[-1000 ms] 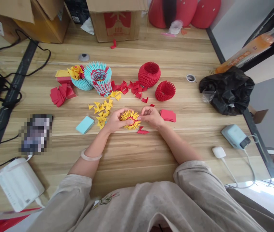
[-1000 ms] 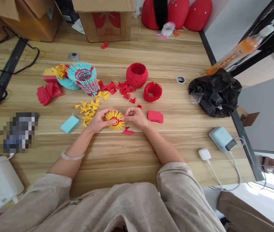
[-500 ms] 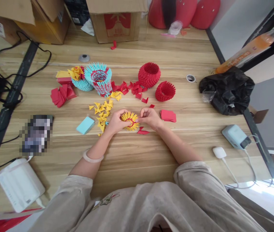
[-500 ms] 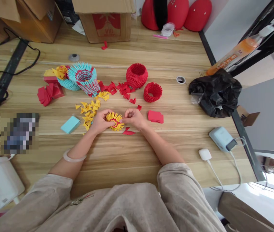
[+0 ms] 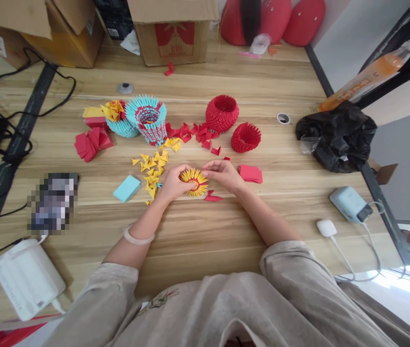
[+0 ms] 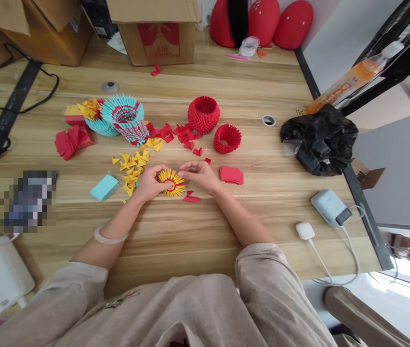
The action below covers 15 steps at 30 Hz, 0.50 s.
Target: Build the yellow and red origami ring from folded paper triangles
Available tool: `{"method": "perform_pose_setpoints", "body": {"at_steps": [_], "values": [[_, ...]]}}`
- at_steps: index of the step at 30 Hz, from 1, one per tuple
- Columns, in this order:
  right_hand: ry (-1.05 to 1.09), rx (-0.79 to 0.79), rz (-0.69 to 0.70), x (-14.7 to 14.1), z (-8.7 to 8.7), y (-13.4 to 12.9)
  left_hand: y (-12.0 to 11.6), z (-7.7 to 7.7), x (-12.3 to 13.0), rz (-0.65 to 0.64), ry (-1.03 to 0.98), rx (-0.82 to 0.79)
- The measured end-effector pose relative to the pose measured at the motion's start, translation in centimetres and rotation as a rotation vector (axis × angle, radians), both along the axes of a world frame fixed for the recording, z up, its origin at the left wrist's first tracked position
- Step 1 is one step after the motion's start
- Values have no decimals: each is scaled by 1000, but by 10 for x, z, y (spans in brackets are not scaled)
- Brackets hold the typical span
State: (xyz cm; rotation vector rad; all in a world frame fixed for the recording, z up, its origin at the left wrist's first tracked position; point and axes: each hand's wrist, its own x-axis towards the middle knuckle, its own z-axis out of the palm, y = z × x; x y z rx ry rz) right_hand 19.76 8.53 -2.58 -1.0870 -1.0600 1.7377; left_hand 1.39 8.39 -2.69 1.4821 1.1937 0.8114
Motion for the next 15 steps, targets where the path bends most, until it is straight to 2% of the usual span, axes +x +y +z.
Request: {"method": "perform_pose_setpoints", "body": {"at_steps": [4,9,12,15], "values": [[-20,-2,-53,-3,-1,0,-3,5,1,-39,92,22],[-30,-6,-28,-6,-1,-2,-3,6,1,-77,174,55],[-9,-7,-25,-5,-1,-1,-2,3,0,-74,132,37],[2,17,-79,-4,-3,0,1,2,-2,-99,-18,6]]}}
